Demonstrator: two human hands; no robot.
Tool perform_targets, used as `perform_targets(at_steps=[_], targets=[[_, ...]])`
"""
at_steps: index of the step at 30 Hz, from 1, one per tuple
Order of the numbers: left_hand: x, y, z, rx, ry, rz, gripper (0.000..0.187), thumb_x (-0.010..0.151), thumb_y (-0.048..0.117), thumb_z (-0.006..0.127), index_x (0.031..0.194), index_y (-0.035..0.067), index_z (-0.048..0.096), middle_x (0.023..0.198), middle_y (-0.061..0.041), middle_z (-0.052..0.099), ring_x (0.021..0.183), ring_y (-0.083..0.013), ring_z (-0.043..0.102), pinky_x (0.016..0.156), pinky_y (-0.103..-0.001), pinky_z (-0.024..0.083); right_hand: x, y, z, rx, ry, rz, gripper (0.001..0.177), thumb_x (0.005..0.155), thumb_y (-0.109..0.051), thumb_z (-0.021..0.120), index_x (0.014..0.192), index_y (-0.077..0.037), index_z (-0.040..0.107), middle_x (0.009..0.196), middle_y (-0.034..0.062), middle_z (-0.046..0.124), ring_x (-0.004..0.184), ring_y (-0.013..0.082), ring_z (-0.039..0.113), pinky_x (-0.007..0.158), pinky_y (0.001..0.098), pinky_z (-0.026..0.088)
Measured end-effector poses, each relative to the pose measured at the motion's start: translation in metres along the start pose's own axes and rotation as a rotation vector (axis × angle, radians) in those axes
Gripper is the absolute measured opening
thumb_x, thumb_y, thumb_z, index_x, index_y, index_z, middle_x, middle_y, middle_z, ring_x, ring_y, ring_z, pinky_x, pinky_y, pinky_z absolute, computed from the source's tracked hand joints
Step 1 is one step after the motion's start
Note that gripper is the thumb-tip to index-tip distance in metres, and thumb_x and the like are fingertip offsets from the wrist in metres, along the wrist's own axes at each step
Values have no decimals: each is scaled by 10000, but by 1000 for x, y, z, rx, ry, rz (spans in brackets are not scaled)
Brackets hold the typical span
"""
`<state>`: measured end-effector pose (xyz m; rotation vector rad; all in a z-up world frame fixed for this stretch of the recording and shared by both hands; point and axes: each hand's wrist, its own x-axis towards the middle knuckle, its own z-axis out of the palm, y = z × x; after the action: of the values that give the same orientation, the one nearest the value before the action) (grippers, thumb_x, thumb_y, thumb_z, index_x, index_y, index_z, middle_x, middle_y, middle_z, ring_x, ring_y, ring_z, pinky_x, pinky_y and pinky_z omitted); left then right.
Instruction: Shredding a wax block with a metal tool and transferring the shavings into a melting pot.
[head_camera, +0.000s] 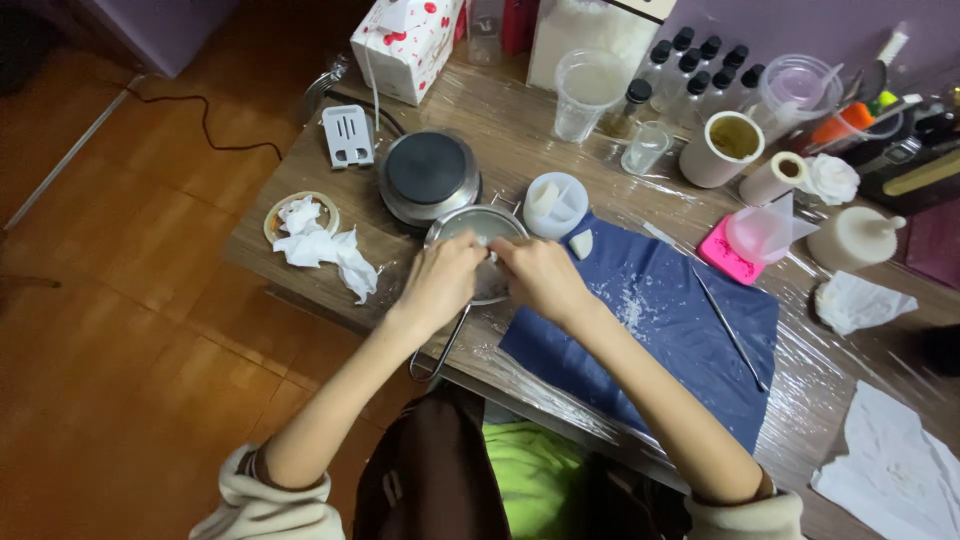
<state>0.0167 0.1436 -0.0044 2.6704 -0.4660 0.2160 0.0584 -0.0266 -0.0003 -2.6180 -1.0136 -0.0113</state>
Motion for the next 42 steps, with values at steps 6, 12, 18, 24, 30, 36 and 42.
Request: perform_targets(at_steps=[6,12,18,24,30,36,42], targets=[[-20,1,-20,233,207,35,204,835,317,636,974,169,663,770,-13,687,955,-175,570,940,-395,311,-25,-22,-66,-69,281,-161,297,733,-35,616,1007,-149,638,973,47,677,956,233,662,783,352,480],[-57,4,-56,141,129,-299,517,775,534,658,938,52,566,770,-169,671,849,-321,627,816,-473,366,-77,45,-61,-116,465,35,96,851,-229,700,777,-210,644,648,-71,653,941,85,662,987,349,322],[-77,-6,-4,-1202,-393,-333,235,878,181,566,840,-24,675,611,-151,696,595,-193,635,567,-279,486,-135,96,-56,-80,310,222,56,819,-284,665,875,-278,668,954,-113,680,1081,140,588,911,369,294],[-72,20,-22,-1251,-339,-388,221,922,207,480,832,45,600,624,-87,642,541,-116,556,475,-216,415,-161,102,-54,-56,304,227,98,828,-238,635,915,-247,679,1050,-109,675,1170,166,560,949,364,287],[-60,9,-57,-1342,-197,-138,211,907,73,486,757,-11,608,637,-110,634,555,-171,627,542,-237,509,-163,104,-54,-30,337,221,100,819,-215,654,908,-245,686,1029,-104,674,1151,157,570,934,365,285],[-17,0,-84,-1073,-28,-396,242,910,206,518,831,22,655,623,-79,636,538,-87,471,508,-197,344,-161,95,-50,24,278,203,92,829,-263,633,910,-259,676,1046,-108,673,1128,128,567,907,365,280],[-9,-20,-74,-1034,-40,-439,190,936,110,498,873,13,649,640,-71,619,557,-99,495,491,-203,356,-177,94,-56,36,274,174,166,824,-181,635,979,-238,657,1139,-59,636,1003,118,587,893,360,268]])
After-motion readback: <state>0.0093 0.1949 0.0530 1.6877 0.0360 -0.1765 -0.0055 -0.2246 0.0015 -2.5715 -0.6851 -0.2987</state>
